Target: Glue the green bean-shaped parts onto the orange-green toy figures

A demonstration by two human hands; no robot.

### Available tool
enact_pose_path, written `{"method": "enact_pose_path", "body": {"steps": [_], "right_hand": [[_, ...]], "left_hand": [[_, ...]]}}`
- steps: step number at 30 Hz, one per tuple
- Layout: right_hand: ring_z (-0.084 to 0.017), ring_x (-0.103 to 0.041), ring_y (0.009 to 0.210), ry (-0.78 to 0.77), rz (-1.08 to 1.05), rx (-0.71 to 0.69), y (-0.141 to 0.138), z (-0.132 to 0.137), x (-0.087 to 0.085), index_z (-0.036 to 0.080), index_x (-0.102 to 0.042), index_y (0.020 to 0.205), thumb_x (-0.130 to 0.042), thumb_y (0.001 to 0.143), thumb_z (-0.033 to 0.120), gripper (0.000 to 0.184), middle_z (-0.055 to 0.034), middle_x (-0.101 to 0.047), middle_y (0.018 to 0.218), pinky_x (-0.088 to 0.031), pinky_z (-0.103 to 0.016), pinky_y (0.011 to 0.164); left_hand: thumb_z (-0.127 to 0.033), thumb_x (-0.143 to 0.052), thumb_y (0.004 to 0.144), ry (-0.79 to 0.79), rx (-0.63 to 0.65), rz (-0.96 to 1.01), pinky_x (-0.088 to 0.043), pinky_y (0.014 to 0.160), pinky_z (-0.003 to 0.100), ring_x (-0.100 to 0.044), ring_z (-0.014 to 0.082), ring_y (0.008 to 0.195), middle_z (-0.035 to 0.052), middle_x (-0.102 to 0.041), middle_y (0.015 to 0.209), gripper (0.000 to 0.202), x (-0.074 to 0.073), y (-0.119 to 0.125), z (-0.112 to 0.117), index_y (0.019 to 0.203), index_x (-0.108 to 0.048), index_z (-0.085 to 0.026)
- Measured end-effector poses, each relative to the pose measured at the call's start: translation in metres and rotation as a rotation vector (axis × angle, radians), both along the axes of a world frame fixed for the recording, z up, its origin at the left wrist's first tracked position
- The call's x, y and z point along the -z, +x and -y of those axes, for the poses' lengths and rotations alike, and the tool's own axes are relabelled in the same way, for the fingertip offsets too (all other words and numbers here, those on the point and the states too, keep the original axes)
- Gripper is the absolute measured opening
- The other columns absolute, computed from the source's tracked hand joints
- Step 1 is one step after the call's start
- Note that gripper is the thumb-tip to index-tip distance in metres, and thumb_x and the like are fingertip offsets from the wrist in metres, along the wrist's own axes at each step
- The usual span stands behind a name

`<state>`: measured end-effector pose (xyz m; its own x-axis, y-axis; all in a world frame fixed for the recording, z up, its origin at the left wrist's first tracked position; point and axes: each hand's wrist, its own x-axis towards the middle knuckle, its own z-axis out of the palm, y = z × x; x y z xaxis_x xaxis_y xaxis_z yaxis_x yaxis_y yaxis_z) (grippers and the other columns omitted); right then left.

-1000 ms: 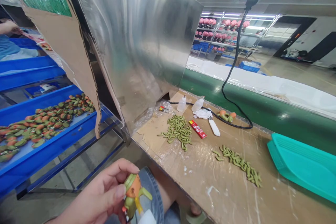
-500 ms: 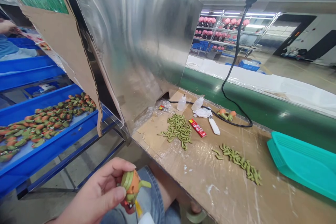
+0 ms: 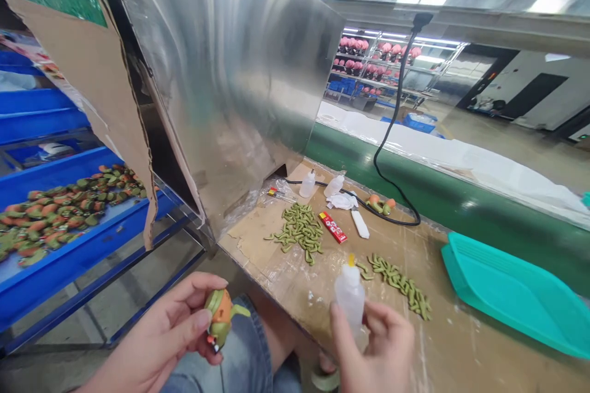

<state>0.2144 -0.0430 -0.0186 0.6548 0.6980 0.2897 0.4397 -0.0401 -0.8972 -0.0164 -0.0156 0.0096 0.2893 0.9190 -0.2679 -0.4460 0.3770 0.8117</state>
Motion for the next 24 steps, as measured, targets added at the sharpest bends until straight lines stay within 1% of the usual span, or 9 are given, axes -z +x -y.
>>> {"method": "enact_pose_path", "body": {"steps": [4, 6, 8, 10, 12, 14, 18, 21, 24], "right_hand": [[-0.023, -0.062, 0.081, -0.082, -0.016, 0.118, 0.036, -0.032, 0.021, 0.018, -0.047, 0.104, -0.072, 0.063, 0.047, 0.056, -0.0073, -0.064, 0.091, -0.050, -0.035, 0.068], [-0.024, -0.060, 0.085, -0.083, 0.034, 0.200, 0.034, -0.030, 0.023, 0.017, -0.048, 0.106, -0.073, 0.063, 0.047, 0.058, -0.0125, -0.060, 0.104, -0.048, -0.038, 0.071], [-0.023, -0.056, 0.083, -0.038, 0.203, 0.301, 0.021, -0.024, 0.021, 0.016, -0.051, 0.110, -0.071, 0.069, 0.044, 0.053, -0.0148, -0.056, 0.111, -0.046, -0.039, 0.073], [-0.021, -0.055, 0.083, 0.051, 0.480, 0.176, 0.004, -0.025, 0.019, 0.017, -0.055, 0.107, -0.062, 0.079, 0.037, 0.034, -0.0122, -0.059, 0.106, -0.045, -0.037, 0.076], [-0.019, -0.057, 0.085, 0.101, 0.695, -0.127, -0.011, -0.039, 0.020, 0.020, -0.060, 0.098, -0.052, 0.087, 0.030, 0.016, -0.0069, -0.062, 0.097, -0.046, -0.033, 0.078], [-0.017, -0.058, 0.088, 0.057, 0.736, -0.346, -0.020, -0.061, 0.023, 0.023, -0.062, 0.092, -0.047, 0.089, 0.026, 0.016, -0.0038, -0.064, 0.094, -0.047, -0.029, 0.078], [-0.021, -0.055, 0.084, -0.121, 0.711, -0.428, -0.024, -0.095, 0.028, 0.021, -0.063, 0.083, -0.051, 0.084, 0.019, 0.013, -0.0065, -0.060, 0.089, -0.049, -0.035, 0.073], [-0.023, -0.053, 0.080, -0.209, 0.688, -0.476, -0.025, -0.099, 0.027, 0.020, -0.057, 0.070, -0.050, 0.082, 0.017, 0.015, -0.0072, -0.057, 0.084, -0.048, -0.038, 0.072], [-0.023, -0.051, 0.083, -0.243, 0.666, -0.495, -0.027, -0.096, 0.024, 0.020, -0.055, 0.077, -0.047, 0.084, 0.017, 0.011, -0.0077, -0.057, 0.086, -0.047, -0.039, 0.075]], "left_hand": [[-0.031, -0.077, 0.069, -0.005, 0.007, -0.002, -0.056, 0.049, 0.029, -0.057, 0.0136, 0.060, -0.0003, -0.065, 0.070, 0.027, 0.004, -0.003, -0.001, 0.092, -0.066, -0.021], [-0.032, -0.077, 0.070, -0.003, -0.004, -0.002, -0.055, 0.048, 0.028, -0.057, 0.0137, 0.059, -0.0001, -0.065, 0.070, 0.028, 0.007, -0.005, -0.003, 0.093, -0.066, -0.021], [-0.031, -0.076, 0.070, -0.003, -0.024, 0.001, -0.056, 0.048, 0.028, -0.056, 0.0136, 0.060, -0.0004, -0.064, 0.070, 0.027, 0.010, -0.006, -0.005, 0.093, -0.066, -0.022], [-0.031, -0.076, 0.070, -0.004, -0.035, 0.010, -0.056, 0.047, 0.028, -0.056, 0.0137, 0.060, -0.0010, -0.064, 0.069, 0.026, 0.011, -0.005, -0.006, 0.092, -0.067, -0.022], [-0.031, -0.077, 0.069, -0.011, -0.026, 0.023, -0.056, 0.047, 0.028, -0.056, 0.0138, 0.060, -0.0015, -0.064, 0.068, 0.026, 0.010, -0.003, -0.007, 0.091, -0.067, -0.022], [-0.031, -0.077, 0.068, -0.019, -0.016, 0.031, -0.056, 0.047, 0.028, -0.057, 0.0136, 0.059, -0.0016, -0.064, 0.068, 0.026, 0.007, -0.001, -0.006, 0.091, -0.067, -0.023], [-0.030, -0.076, 0.070, -0.018, -0.032, 0.032, -0.055, 0.047, 0.028, -0.056, 0.0133, 0.058, -0.0015, -0.064, 0.068, 0.023, 0.002, -0.003, -0.006, 0.090, -0.067, -0.022], [-0.029, -0.076, 0.071, -0.033, -0.050, 0.047, -0.056, 0.047, 0.029, -0.056, 0.0125, 0.057, -0.0022, -0.063, 0.068, 0.023, 0.004, -0.007, -0.008, 0.090, -0.067, -0.021], [-0.028, -0.074, 0.073, -0.069, -0.054, 0.071, -0.056, 0.047, 0.028, -0.056, 0.0114, 0.057, -0.0029, -0.062, 0.067, 0.022, 0.008, -0.007, -0.009, 0.091, -0.065, -0.021]]}}
